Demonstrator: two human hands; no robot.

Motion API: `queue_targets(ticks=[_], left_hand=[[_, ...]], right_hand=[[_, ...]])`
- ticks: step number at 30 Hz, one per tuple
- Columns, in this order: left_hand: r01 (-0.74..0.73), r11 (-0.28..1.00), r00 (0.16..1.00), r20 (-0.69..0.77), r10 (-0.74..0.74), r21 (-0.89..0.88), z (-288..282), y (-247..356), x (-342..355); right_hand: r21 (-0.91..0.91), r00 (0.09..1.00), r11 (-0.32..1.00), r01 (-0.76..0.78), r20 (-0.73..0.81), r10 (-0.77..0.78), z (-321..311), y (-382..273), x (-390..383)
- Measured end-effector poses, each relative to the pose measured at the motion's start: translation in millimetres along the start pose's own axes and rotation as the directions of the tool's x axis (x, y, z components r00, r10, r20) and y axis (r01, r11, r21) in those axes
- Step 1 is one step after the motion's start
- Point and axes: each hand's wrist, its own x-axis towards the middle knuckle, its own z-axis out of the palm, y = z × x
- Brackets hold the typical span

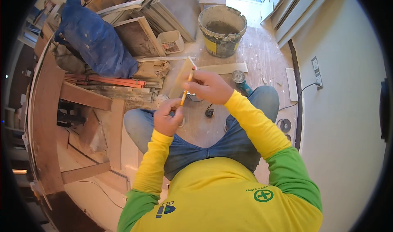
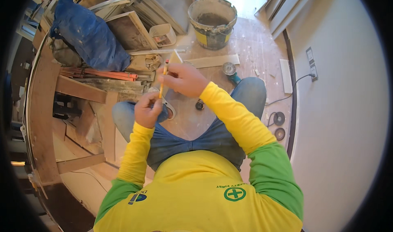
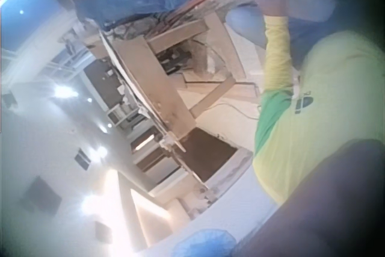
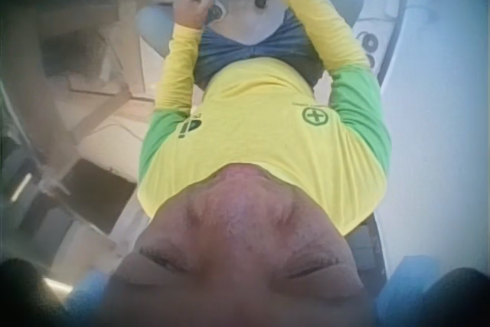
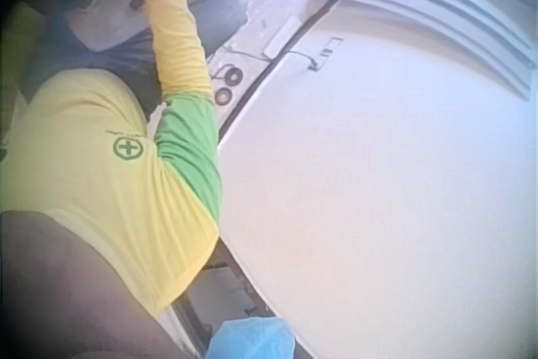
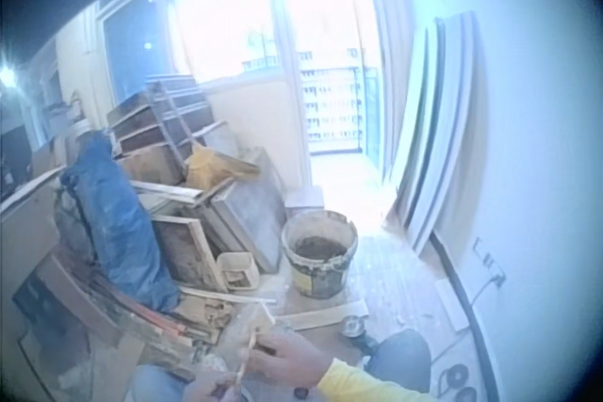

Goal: The person measures a piece of wood baseboard with a tape measure, marks it with a pencil, applies tape to the surface, and cuts it using a hand-held angle grinder.

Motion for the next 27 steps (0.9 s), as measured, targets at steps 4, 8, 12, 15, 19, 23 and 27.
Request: queue_targets(ticks=[4,8,12,15,19,23,27], left_hand=[[0.163,0.986,0.986,0.025,-0.163,0.020,25,-23,15],[0.326,0.936,0.942,0.034,-0.333,0.131,37,-20,41],[0.463,0.848,0.877,-0.006,-0.481,-0.258,44,-69,88],[0.416,0.732,0.830,-0.104,-0.548,-0.539,71,-80,132],[0.436,0.645,0.798,-0.062,-0.600,-0.628,91,-127,174],[0.476,0.635,0.730,-0.129,-0.671,-0.608,91,-137,182],[0.525,0.677,0.751,-0.094,-0.654,-0.517,100,-137,188]], right_hand=[[-0.534,0.975,0.816,0.220,0.092,-0.203,-7,9,29],[-0.645,0.944,0.697,0.313,0.292,-0.153,-13,16,50],[-0.437,0.885,0.865,0.246,-0.262,-0.384,-57,61,91],[-0.553,0.849,0.825,-0.115,-0.487,-0.207,-117,94,116],[-0.352,0.873,0.875,-0.334,-0.466,0.145,-119,141,131],[-0.236,0.888,0.858,-0.456,-0.174,0.425,-83,155,126],[-0.424,0.942,0.854,-0.302,0.007,0.337,-93,202,129]])
